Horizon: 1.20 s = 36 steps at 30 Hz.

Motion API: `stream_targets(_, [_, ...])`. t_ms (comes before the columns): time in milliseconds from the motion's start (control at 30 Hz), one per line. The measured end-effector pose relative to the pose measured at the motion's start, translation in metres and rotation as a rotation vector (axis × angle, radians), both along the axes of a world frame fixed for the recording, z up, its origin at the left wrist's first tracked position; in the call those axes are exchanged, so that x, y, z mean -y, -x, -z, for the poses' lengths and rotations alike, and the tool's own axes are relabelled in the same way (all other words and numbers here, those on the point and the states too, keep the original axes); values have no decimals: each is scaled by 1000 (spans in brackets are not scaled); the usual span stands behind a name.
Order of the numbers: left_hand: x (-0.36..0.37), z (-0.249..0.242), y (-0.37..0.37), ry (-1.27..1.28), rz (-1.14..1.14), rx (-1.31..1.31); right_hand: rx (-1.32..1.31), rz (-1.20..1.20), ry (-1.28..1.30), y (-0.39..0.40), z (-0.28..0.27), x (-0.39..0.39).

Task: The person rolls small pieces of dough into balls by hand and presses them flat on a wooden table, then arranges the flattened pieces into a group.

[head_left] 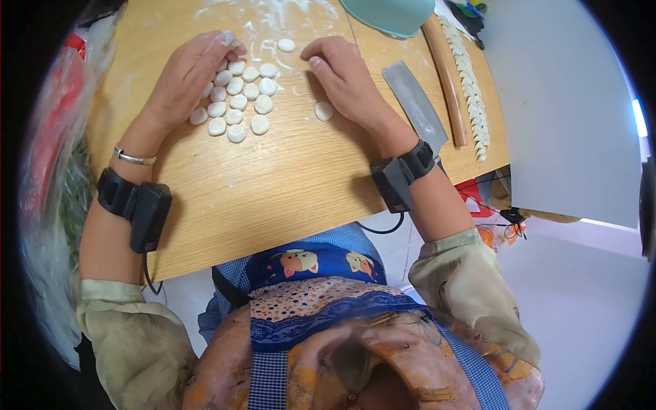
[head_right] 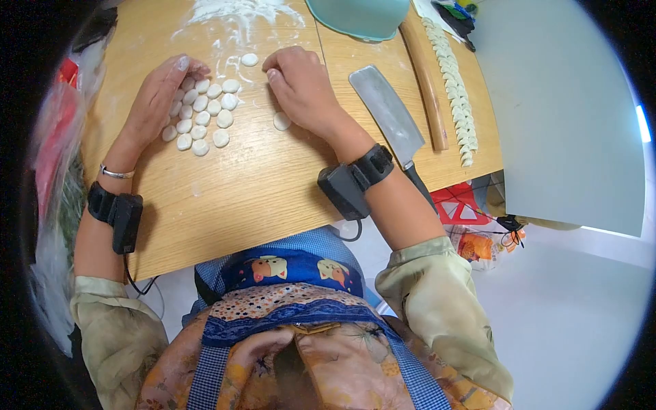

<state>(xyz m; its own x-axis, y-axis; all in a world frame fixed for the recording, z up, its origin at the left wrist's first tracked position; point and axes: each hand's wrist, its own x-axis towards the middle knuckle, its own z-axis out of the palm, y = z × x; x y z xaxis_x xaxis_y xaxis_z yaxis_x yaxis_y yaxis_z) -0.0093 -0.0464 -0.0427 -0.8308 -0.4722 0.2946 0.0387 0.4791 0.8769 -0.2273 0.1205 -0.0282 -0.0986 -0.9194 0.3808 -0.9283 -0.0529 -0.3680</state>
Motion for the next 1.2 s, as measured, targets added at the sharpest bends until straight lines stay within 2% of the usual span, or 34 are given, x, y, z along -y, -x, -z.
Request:
stream_targets(67, [0,-1,-1,10,12,0,88,-2,-68,-3,2,0])
stream_targets(133, [-1,-1,-1,6,8,14,-215,-3,115,-18,8,-3])
stream_targets(167, [1,1,-1,4,4,28,-216,-4,116,-16,8,-3])
stream_targets(200, [2,5,0,7,4,27,-189,-13,92,-13,5,-4])
stream_targets(267, [3,12,4,-171,17,-42,-165,-28,78,-6,-2,-6])
stream_targets(333, [3,7,3,-184,2,-34,344,35,1,-1,-14,-13])
stream_targets(367, [2,4,3,-198,-5,-25,199,91,-61,-5,-30,-21])
stream_targets(400, [2,2,3,-200,-12,-23,200,85,-64,-12,-45,-31])
stream_targets(467, [5,0,2,-268,-76,-30,429,61,-547,-28,-67,-46])
stream_targets(500, [6,0,2,-270,-82,-30,428,55,-551,-33,-67,-49])
stream_targets(567, [6,0,4,-365,-118,-85,317,-106,-751,-39,-63,-54])
stream_targets(600, [4,0,5,-364,-115,-86,316,-102,-749,-37,-57,-53])
stream_targets(667, [2,-1,5,-358,-47,-24,113,-25,-255,-29,-43,-41])
stream_targets(800, [1,2,7,-331,18,-24,212,-77,-118,-31,-32,-18])
stream_targets(933, [3,2,6,-321,79,-68,212,-206,-111,-46,-28,-5])
stream_targets(1000, [2,1,5,-325,83,-71,98,-230,-40,-46,-23,-1])
stream_targets(1100, [2,2,6,-328,65,-61,13,-176,-106,-42,-25,-11])
stream_targets(1200, [3,2,6,-306,66,-80,41,-115,-208,-34,-35,-30])
